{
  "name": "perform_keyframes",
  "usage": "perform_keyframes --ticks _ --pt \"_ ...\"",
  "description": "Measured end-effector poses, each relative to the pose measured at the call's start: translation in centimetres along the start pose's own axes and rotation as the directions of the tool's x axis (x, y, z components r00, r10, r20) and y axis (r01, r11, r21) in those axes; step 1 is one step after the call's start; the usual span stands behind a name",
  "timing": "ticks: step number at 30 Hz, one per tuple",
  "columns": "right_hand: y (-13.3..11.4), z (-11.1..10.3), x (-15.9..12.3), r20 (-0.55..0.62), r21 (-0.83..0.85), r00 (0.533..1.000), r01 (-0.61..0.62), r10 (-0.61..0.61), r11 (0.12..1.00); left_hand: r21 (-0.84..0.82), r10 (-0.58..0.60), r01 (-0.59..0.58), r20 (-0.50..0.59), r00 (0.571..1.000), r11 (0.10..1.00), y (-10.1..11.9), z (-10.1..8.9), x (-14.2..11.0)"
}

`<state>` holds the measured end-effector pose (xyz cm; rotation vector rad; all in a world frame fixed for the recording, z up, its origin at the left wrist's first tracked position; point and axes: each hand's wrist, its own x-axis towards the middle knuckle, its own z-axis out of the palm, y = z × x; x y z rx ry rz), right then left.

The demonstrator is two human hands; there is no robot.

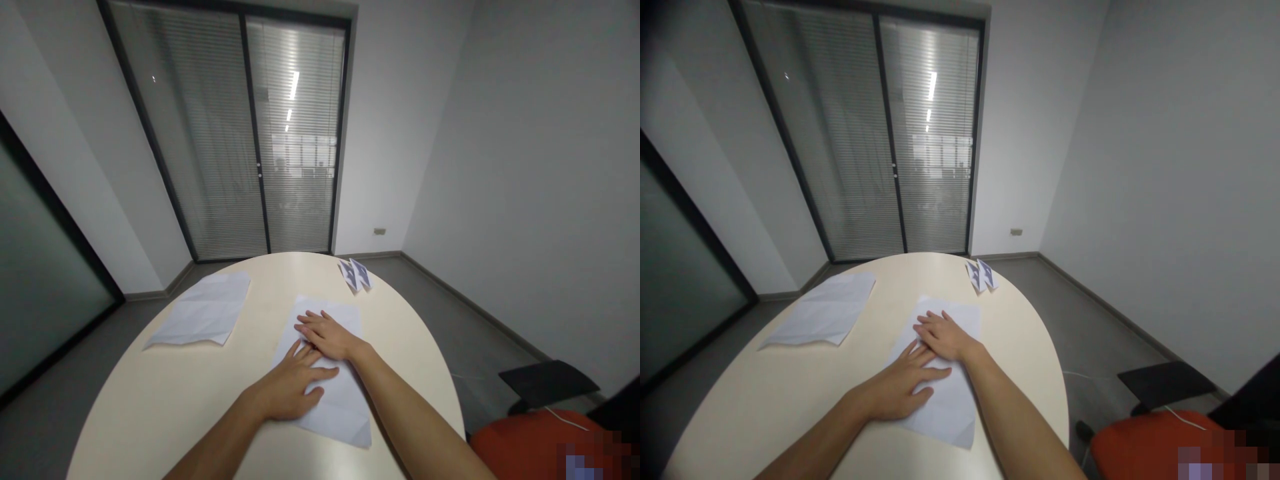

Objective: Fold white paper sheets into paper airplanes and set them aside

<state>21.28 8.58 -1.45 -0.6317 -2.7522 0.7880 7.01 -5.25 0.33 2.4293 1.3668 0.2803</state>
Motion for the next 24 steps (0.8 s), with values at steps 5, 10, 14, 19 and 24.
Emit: perform_keyframes --ticks 5,10,14,19,24 --pt "1.4 0.1 0.6 -0.042 -0.067 0.990 -0.139 0.136 0.988 0.009 -0.056 0.056 0.035 0.998 0.998 0.0 0.5 0.2" --pt "2.3 -0.3 0.3 -0.060 -0.170 0.951 -0.310 0.304 0.935 0.019 -0.148 0.148 -0.003 0.989 0.989 -0.4 1.4 0.4" --pt "2.3 -0.5 -0.1 -0.121 -0.202 0.877 -0.481 0.465 0.853 0.041 -0.229 0.229 -0.006 0.974 0.973 -0.9 1.7 0.4" --pt "1.9 -0.3 -0.5 -0.192 -0.241 0.847 -0.530 0.495 0.813 0.070 -0.280 0.280 -0.023 0.960 0.957 -1.2 1.6 0.5" --pt "1.8 -0.1 -0.6 -0.041 -0.204 0.939 -0.342 0.341 0.917 0.099 -0.341 0.345 -0.056 0.939 0.934 -1.2 1.5 0.1"
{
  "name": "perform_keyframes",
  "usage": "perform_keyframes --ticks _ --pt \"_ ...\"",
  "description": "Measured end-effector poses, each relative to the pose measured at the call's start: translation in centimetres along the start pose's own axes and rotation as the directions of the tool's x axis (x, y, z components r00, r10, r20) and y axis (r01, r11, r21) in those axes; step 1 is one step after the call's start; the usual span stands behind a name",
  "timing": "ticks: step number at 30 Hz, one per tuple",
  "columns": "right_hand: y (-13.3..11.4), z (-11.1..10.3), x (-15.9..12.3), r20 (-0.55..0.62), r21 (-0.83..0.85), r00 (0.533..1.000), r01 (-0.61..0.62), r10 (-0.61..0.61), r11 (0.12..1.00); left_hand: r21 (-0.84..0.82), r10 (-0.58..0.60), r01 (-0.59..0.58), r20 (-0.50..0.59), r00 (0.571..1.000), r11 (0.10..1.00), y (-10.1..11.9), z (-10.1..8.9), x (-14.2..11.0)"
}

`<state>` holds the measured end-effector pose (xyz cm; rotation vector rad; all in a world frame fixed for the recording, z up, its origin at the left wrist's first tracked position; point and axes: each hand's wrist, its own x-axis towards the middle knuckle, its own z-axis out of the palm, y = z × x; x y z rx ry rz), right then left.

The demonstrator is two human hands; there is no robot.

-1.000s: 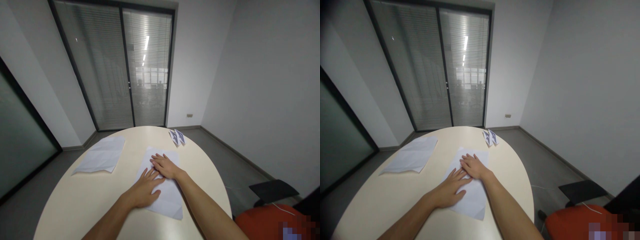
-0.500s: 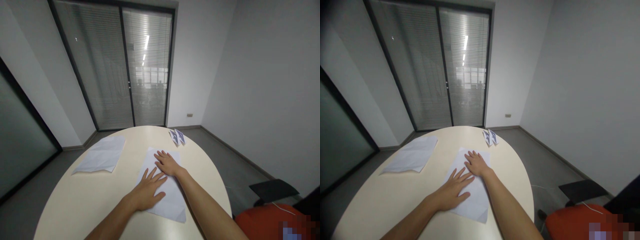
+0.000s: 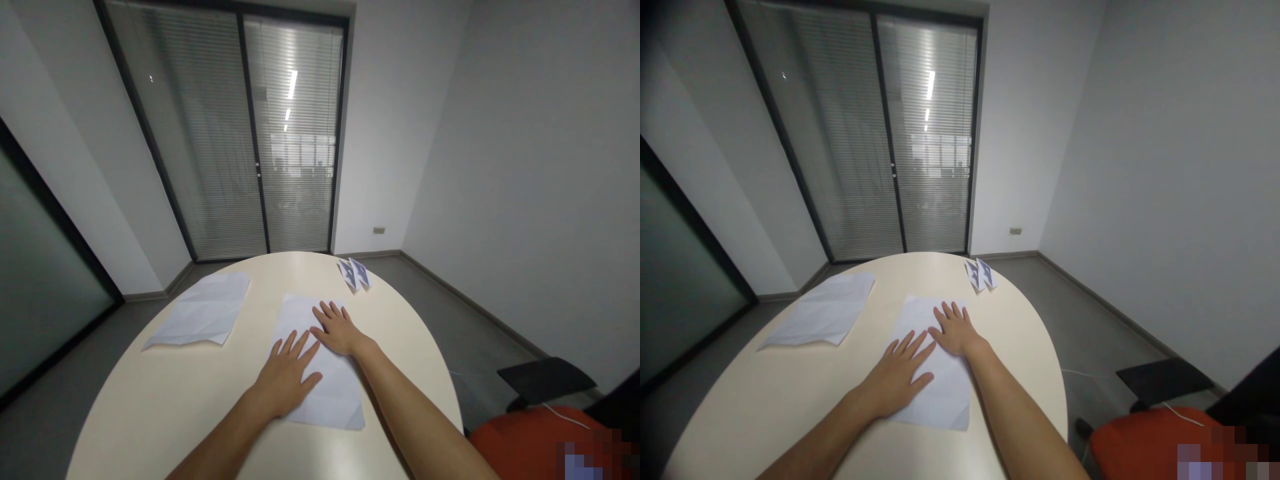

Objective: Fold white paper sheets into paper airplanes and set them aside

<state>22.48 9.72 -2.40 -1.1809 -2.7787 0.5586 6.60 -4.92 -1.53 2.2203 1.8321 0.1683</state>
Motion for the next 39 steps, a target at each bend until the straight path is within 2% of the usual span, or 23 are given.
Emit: perform_keyframes --ticks 4,7,11,15,25,28,35,39 --pt "0.1 0.1 0.0 0.010 0.019 0.999 0.036 -0.036 0.999 0.006 0.037 -0.037 0.000 0.999 0.999 -1.4 -0.3 -0.1" --pt "0.0 0.0 -0.2 0.015 0.018 0.999 0.052 -0.052 0.999 0.011 0.063 -0.062 -0.056 0.996 0.998 -3.1 -0.4 0.2" --pt "-0.4 -0.1 -0.5 0.030 0.017 0.996 0.078 -0.079 0.997 0.039 -0.008 0.012 -0.111 0.994 0.999 -4.7 -0.3 0.6" --pt "-0.9 -0.3 -0.8 0.064 0.044 0.990 0.120 -0.123 0.992 0.068 -0.070 0.078 -0.110 0.991 0.995 -5.1 -0.3 0.6" --pt "-1.2 -0.6 -1.0 0.106 0.086 0.976 0.183 -0.191 0.979 0.062 -0.117 0.127 -0.143 0.983 0.990 -6.0 0.2 0.9" --pt "-1.0 -0.7 -0.9 0.114 0.085 0.983 0.138 -0.147 0.987 0.061 -0.128 0.137 -0.139 0.982 0.989 -6.0 0.1 0.9" --pt "1.0 -1.7 -1.0 0.135 0.020 0.989 -0.070 0.067 0.997 0.067 -0.148 0.156 -0.109 0.983 0.986 -5.8 0.0 0.9" --pt "2.2 -2.2 -1.1 0.081 -0.002 0.991 -0.102 0.102 0.995 0.069 -0.160 0.169 -0.127 0.979 0.983 -5.8 0.2 1.0"
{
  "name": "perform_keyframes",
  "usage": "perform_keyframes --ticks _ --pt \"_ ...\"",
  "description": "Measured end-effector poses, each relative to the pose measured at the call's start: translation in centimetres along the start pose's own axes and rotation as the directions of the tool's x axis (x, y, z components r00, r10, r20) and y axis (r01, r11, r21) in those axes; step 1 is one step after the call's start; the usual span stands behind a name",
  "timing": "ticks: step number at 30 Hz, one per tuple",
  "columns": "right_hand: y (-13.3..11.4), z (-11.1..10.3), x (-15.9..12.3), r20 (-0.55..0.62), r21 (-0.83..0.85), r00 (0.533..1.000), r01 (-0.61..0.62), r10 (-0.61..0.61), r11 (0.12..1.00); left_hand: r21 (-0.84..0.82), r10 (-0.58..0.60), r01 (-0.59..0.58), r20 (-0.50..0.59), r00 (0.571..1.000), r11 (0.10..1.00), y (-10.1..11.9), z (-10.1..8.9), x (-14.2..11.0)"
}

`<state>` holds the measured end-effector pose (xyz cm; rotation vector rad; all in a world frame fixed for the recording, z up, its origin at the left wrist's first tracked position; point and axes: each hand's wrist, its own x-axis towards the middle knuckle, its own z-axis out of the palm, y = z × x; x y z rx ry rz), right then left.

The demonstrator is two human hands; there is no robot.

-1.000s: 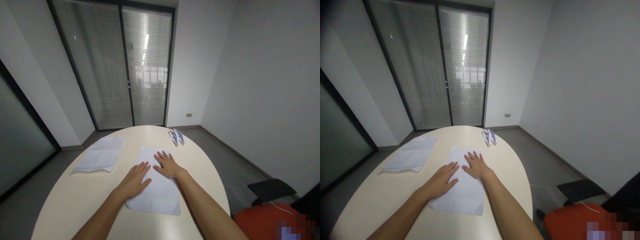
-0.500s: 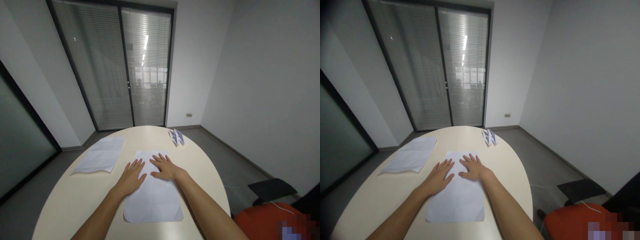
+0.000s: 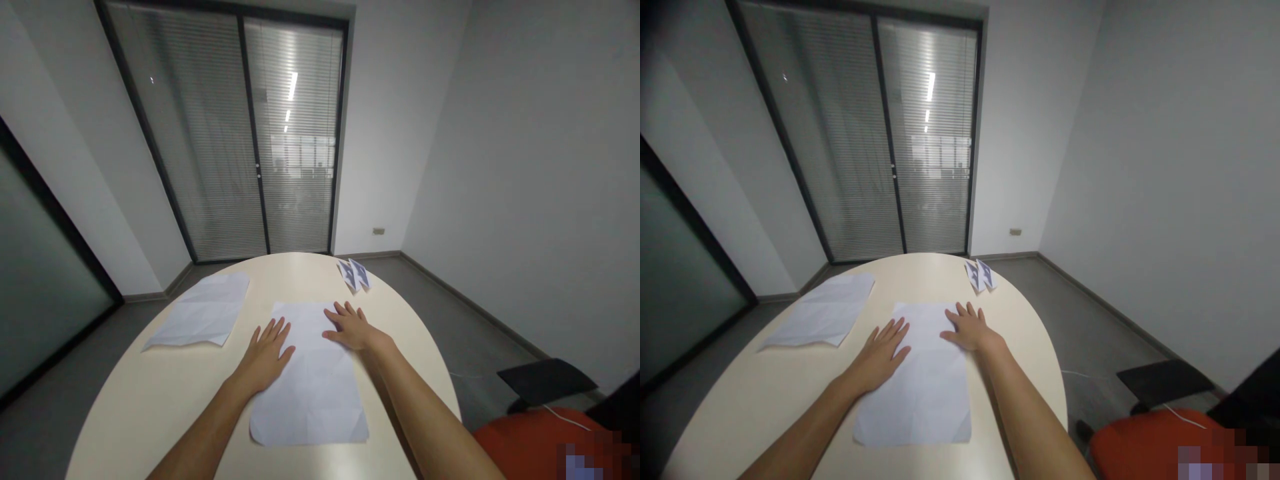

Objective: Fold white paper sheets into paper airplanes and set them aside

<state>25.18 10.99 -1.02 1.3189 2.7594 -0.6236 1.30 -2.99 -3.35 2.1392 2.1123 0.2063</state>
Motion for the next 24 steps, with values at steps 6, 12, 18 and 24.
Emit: perform_keyframes --ticks 6,12,18,24 --pt "0.1 -0.5 0.1 -0.151 -0.022 0.981 0.123 -0.125 0.992 0.038 -0.044 0.047 -0.061 0.997 0.998 0.3 0.1 0.1" --pt "-1.3 -0.3 -0.4 -0.037 0.053 0.957 0.290 -0.288 0.956 0.045 -0.126 0.135 -0.157 0.979 0.990 -0.4 0.7 0.6" --pt "-1.2 0.5 0.1 -0.058 0.024 0.981 0.184 -0.183 0.983 -0.040 -0.006 -0.004 -0.245 0.969 0.999 0.0 0.3 0.5" --pt "-0.8 1.1 0.8 -0.183 -0.050 0.977 0.101 -0.109 0.994 -0.073 0.205 -0.211 -0.079 0.976 0.975 0.9 0.0 -0.2"
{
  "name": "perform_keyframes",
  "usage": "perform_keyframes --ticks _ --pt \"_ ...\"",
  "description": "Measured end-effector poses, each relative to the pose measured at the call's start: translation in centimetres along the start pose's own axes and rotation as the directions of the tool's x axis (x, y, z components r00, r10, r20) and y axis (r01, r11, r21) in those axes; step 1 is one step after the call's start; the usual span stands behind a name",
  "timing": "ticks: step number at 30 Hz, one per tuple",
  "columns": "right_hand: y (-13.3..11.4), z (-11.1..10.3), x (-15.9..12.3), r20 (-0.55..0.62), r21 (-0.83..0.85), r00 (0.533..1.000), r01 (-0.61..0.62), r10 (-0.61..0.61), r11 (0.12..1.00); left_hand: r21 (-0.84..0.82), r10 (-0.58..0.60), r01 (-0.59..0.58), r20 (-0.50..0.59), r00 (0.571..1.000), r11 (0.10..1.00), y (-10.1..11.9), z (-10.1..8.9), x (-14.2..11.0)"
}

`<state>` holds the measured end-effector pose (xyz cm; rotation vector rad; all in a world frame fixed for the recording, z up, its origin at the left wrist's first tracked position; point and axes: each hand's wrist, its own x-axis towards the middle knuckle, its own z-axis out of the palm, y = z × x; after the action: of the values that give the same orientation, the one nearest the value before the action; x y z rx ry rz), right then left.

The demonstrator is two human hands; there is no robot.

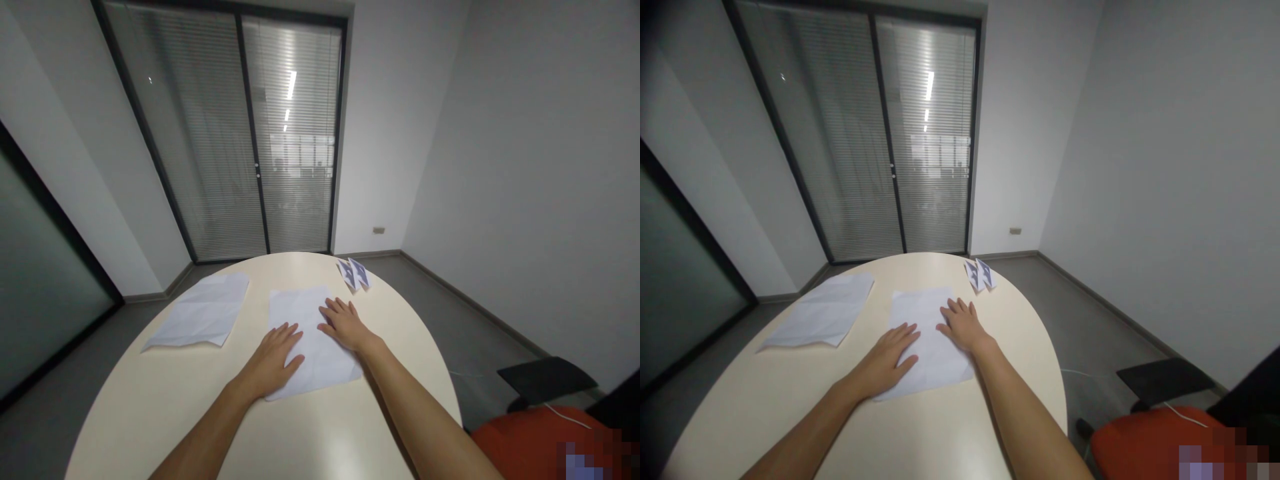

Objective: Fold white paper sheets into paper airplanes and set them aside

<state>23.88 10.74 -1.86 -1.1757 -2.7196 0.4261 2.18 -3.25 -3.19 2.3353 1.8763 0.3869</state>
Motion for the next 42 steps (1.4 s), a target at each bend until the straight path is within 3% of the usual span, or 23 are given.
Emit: perform_keyframes --ticks 5,12,15,17,21,23,28,33,38,42 --pt "-0.5 0.0 -0.1 -0.075 -0.050 0.996 0.051 -0.055 0.997 -0.002 0.035 -0.035 0.098 0.995 0.999 -0.2 0.4 -0.1" --pt "-1.8 0.1 -0.5 0.024 0.106 0.959 0.279 -0.283 0.954 0.050 -0.062 0.063 -0.004 0.998 0.997 -0.5 0.6 0.4" --pt "-2.2 0.4 -0.5 0.079 0.133 0.955 0.274 -0.286 0.952 0.064 -0.103 0.109 -0.091 0.990 0.992 -0.9 0.4 0.5" --pt "-2.3 0.5 -0.5 0.111 0.140 0.957 0.253 -0.269 0.957 0.046 -0.073 0.079 -0.131 0.989 0.996 -1.0 0.3 0.5" --pt "-2.2 0.5 -0.5 0.150 0.127 0.971 0.170 -0.189 0.977 -0.015 0.087 -0.087 -0.033 0.996 0.996 -0.5 -0.3 0.0" --pt "-2.1 0.4 -0.5 0.139 0.117 0.977 0.145 -0.161 0.982 -0.037 0.103 -0.102 0.037 0.994 0.994 0.0 -0.7 -0.2" --pt "-1.5 0.4 -0.4 0.055 0.118 0.981 0.178 -0.185 0.977 -0.049 0.049 -0.044 0.103 0.993 0.998 0.4 -0.8 -0.1" --pt "-1.7 0.0 -0.4 0.004 0.133 0.960 0.276 -0.279 0.952 -0.006 -0.045 0.046 0.048 0.998 0.999 -0.1 -0.2 0.2" --pt "-2.1 -0.6 -0.8 0.054 0.165 0.951 0.292 -0.305 0.942 0.050 -0.119 0.119 -0.012 0.993 0.992 -0.3 -0.3 0.3" --pt "-2.1 -0.8 -0.8 0.110 0.182 0.951 0.267 -0.290 0.946 0.083 -0.111 0.114 -0.048 0.993 0.990 -0.5 -0.3 0.4"
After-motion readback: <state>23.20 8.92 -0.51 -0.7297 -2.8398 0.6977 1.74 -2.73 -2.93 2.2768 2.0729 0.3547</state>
